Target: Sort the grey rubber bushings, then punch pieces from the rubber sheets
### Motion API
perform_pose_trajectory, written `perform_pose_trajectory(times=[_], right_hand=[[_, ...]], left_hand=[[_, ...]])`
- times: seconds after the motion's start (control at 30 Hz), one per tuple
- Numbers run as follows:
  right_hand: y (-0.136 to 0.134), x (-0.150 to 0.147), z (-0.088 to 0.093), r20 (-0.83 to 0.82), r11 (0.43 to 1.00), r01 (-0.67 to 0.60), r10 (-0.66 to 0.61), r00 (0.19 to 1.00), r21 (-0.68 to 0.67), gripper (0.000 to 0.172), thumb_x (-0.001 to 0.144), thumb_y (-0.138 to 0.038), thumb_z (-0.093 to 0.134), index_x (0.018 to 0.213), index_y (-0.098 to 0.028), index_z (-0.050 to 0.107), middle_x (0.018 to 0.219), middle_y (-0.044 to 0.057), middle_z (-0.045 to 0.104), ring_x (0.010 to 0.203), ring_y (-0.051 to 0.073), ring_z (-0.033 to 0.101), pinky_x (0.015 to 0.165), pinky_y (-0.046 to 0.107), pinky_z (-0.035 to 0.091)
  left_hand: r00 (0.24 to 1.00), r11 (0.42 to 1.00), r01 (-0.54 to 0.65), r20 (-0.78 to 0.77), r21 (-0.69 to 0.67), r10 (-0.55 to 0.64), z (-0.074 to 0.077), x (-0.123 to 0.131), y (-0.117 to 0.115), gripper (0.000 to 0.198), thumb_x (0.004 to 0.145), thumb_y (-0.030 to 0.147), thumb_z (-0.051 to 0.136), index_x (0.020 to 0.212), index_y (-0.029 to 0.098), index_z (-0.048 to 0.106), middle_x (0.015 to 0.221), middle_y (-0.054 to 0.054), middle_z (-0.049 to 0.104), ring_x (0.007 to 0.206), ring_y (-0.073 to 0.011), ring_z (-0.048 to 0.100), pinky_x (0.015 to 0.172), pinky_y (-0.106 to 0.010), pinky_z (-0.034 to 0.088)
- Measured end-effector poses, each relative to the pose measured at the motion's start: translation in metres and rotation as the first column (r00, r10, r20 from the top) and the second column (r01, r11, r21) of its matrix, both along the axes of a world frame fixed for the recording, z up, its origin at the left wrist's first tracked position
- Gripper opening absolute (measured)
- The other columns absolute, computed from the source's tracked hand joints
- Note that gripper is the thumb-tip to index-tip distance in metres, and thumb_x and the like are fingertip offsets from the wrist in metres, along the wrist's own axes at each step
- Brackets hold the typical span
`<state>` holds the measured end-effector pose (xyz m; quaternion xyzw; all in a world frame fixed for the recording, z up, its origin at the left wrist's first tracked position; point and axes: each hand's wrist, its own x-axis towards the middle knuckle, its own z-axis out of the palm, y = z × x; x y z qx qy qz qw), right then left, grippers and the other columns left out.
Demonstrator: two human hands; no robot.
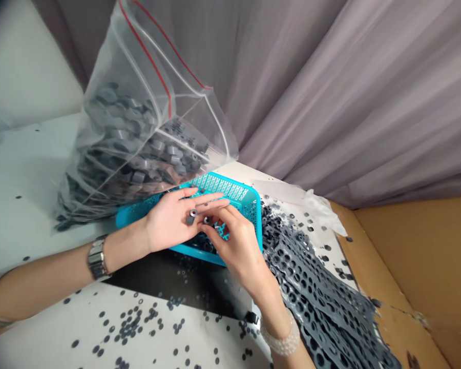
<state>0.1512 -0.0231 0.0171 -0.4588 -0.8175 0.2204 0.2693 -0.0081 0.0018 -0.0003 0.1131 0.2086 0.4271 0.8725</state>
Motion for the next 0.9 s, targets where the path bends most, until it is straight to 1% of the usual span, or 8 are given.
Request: perform_pose_trajectory(times=[0.13,0.4,0.47,0.57,0.67,0.77,0.83,0.9], right_hand=[[-0.001,-0.001,0.000,0.008,0.999,0.017,-0.018,1.000,0.043,0.016,0.085,-0.018,0.061,0.100,-0.022,0.066,0.094,0.001,0.066,0.081,0.014,0.059,0.067,0.026,0.047],[-0.003,-0.003,0.000,-0.006,0.996,0.025,-0.025,1.000,0.087,0.014,0.083,-0.014,0.063,0.095,-0.020,0.065,0.089,0.000,0.065,0.076,0.012,0.057,0.066,0.024,0.045],[-0.003,-0.003,0.000,-0.020,0.997,0.022,-0.020,1.000,0.074,0.015,0.083,-0.012,0.062,0.096,-0.020,0.065,0.089,0.000,0.066,0.076,0.012,0.057,0.068,0.024,0.045],[-0.003,-0.003,-0.002,-0.060,0.999,0.029,-0.027,0.998,0.029,0.016,0.083,-0.012,0.060,0.096,-0.020,0.064,0.092,0.000,0.066,0.077,0.012,0.058,0.070,0.026,0.046],[0.000,-0.002,-0.004,-0.148,0.996,0.067,-0.074,0.986,-0.057,0.013,0.082,-0.014,0.059,0.093,-0.020,0.063,0.093,0.001,0.066,0.075,0.013,0.057,0.073,0.029,0.047],[0.003,-0.001,-0.007,-0.290,0.974,0.103,-0.160,0.944,-0.202,0.012,0.077,-0.016,0.061,0.089,-0.019,0.061,0.089,0.002,0.064,0.077,0.015,0.057,0.072,0.031,0.047],[0.004,-0.001,-0.008,-0.469,0.923,0.036,-0.227,0.854,-0.382,0.013,0.073,-0.016,0.061,0.085,-0.020,0.059,0.084,0.001,0.061,0.075,0.015,0.057,0.067,0.029,0.045],[0.004,-0.002,-0.010,-0.640,0.818,-0.118,-0.341,0.688,-0.563,0.012,0.070,-0.015,0.059,0.080,-0.020,0.055,0.080,0.000,0.058,0.068,0.013,0.055,0.059,0.027,0.043]], left_hand=[[0.999,1.000,0.021,0.033,0.016,-0.022,0.000,-0.001,-0.001,0.052,0.090,0.029,0.039,0.134,0.003,0.045,0.125,-0.019,0.060,0.086,-0.0147,0.062,0.068,-0.023,0.041],[0.999,1.000,0.030,0.018,-0.001,-0.030,0.004,-0.001,-0.001,0.050,0.091,0.030,0.036,0.133,0.004,0.047,0.120,-0.016,0.064,0.077,-0.0139,0.062,0.068,-0.025,0.041],[0.999,0.999,0.035,0.012,-0.003,-0.035,0.004,-0.001,-0.001,0.051,0.091,0.030,0.036,0.133,0.004,0.046,0.116,-0.016,0.066,0.078,-0.0154,0.062,0.068,-0.026,0.041],[0.999,0.999,0.037,-0.002,-0.019,-0.037,0.003,-0.001,0.000,0.050,0.091,0.028,0.036,0.131,0.002,0.048,0.101,-0.014,0.071,0.073,-0.0156,0.061,0.064,-0.026,0.041],[1.000,0.999,0.018,-0.005,-0.035,-0.018,-0.001,0.000,0.001,0.048,0.091,0.028,0.037,0.127,0.001,0.052,0.088,-0.012,0.071,0.072,-0.0149,0.061,0.068,-0.025,0.044],[1.000,0.999,-0.002,-0.019,-0.036,0.002,-0.005,0.001,0.002,0.048,0.090,0.029,0.038,0.126,0.001,0.053,0.091,-0.014,0.070,0.087,-0.0187,0.063,0.083,-0.028,0.046],[0.999,0.999,-0.028,-0.019,-0.035,0.027,-0.006,0.002,0.003,0.049,0.090,0.029,0.038,0.128,0.001,0.051,0.102,-0.017,0.068,0.096,-0.0208,0.063,0.089,-0.031,0.045],[0.998,0.998,-0.056,-0.011,-0.039,0.056,-0.006,0.003,0.003,0.050,0.090,0.030,0.038,0.129,0.001,0.049,0.112,-0.020,0.065,0.101,-0.0219,0.062,0.092,-0.031,0.043]])
